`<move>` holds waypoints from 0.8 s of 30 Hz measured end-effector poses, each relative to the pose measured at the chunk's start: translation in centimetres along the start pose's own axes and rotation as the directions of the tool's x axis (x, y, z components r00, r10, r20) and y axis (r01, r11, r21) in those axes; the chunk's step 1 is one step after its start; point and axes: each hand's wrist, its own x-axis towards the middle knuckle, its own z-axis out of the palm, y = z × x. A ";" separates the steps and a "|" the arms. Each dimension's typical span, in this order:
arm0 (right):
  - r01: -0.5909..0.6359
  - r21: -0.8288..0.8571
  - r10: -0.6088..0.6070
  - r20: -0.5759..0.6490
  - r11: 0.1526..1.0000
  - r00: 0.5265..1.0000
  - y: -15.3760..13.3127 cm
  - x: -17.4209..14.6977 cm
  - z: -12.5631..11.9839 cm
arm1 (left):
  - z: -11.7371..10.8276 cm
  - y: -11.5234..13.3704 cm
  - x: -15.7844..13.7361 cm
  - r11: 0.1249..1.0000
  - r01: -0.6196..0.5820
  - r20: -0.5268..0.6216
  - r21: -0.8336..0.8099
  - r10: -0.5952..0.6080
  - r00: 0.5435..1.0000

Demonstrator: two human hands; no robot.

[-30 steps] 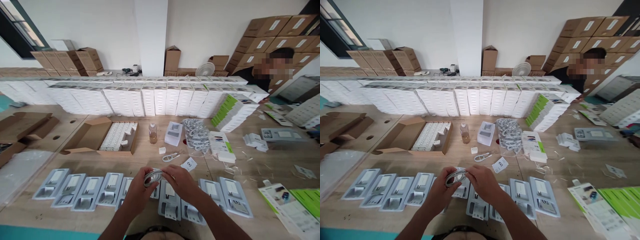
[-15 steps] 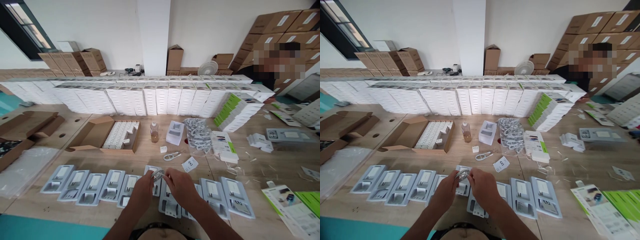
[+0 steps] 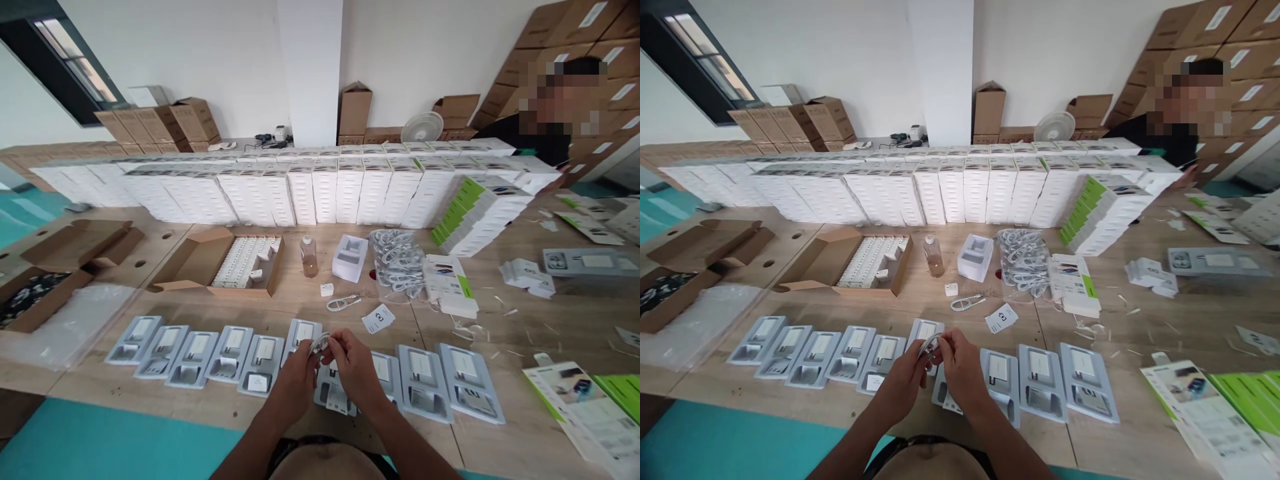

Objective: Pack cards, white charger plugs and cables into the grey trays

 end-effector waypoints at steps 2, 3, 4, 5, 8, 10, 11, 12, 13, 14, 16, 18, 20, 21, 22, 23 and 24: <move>0.052 -0.105 -0.055 -0.030 0.993 0.998 -0.2 -0.5 -0.3 | 0.4 0.1 -0.1 1.000 0.016 0.003 -0.010 -0.016 1.000; 0.073 -0.146 -0.079 -0.037 0.987 0.996 -0.3 -0.7 -0.5 | 0.7 0.1 -0.2 1.000 0.021 0.001 -0.016 -0.021 1.000; 0.083 -0.157 -0.090 -0.036 0.984 0.995 -0.3 -0.8 -0.7 | 0.9 0.2 -0.2 0.999 0.027 -0.002 -0.022 -0.027 1.000; 0.081 -0.131 -0.084 -0.023 0.988 0.996 -0.3 -1.0 -0.9 | 1.2 0.2 -0.3 0.999 0.031 -0.007 -0.034 -0.032 0.999; 0.023 0.005 -0.023 0.050 1.000 0.998 -0.2 -1.4 -1.6 | 2.1 0.5 -0.7 0.992 0.037 -0.027 -0.124 -0.041 0.999; 0.047 -0.052 -0.045 0.048 0.998 0.998 0.0 -1.6 -2.1 | 2.6 0.7 -1.0 0.968 0.049 -0.011 -0.246 -0.053 0.999; 0.096 -0.131 -0.094 0.024 0.987 0.995 0.1 -1.7 -2.4 | 2.8 0.9 -1.2 0.949 0.060 0.008 -0.310 -0.061 0.998; 0.152 -0.213 -0.158 -0.008 0.965 0.987 0.2 -1.8 -2.8 | 3.0 1.2 -1.3 0.929 0.073 0.030 -0.362 -0.067 0.997; 0.202 -0.275 -0.222 -0.045 0.940 0.974 0.3 -1.8 -3.2 | 3.1 1.4 -1.4 0.916 0.083 0.050 -0.393 -0.069 0.996; 0.236 -0.306 -0.272 -0.079 0.922 0.959 0.4 -1.8 -3.5 | 3.2 1.7 -1.6 0.912 0.087 0.063 -0.401 -0.068 0.996; 0.253 -0.283 -0.292 -0.102 0.925 0.951 0.8 -1.9 -4.2 | 3.1 2.1 -2.0 0.933 0.081 0.066 -0.352 -0.062 0.996; 0.227 -0.209 -0.233 -0.002 0.951 0.972 1.4 -2.2 -4.5 | 2.9 2.3 -2.9 0.967 0.079 0.044 -0.242 -0.071 0.997; 0.191 -0.149 -0.167 0.161 0.970 0.973 2.3 -3.1 -4.6 | 2.6 2.1 -4.4 0.989 0.101 0.002 -0.106 -0.101 0.995; 0.176 -0.129 -0.142 0.234 0.976 0.962 2.9 -3.7 -4.5 | 2.6 2.0 -5.3 0.992 0.118 -0.015 -0.035 -0.118 0.993; 0.166 -0.116 -0.126 0.295 0.979 0.947 3.5 -4.3 -4.3 | 2.6 1.7 -6.3 0.990 0.139 -0.022 0.029 -0.138 0.990; 0.158 -0.106 -0.113 0.343 0.982 0.933 4.3 -5.0 -4.1 | 2.6 1.4 -7.4 0.983 0.161 -0.024 0.082 -0.160 0.987; 0.149 -0.099 -0.099 0.388 0.984 0.916 5.0 -5.5 -3.9 | 2.7 1.0 -8.4 0.974 0.186 -0.019 0.126 -0.185 0.983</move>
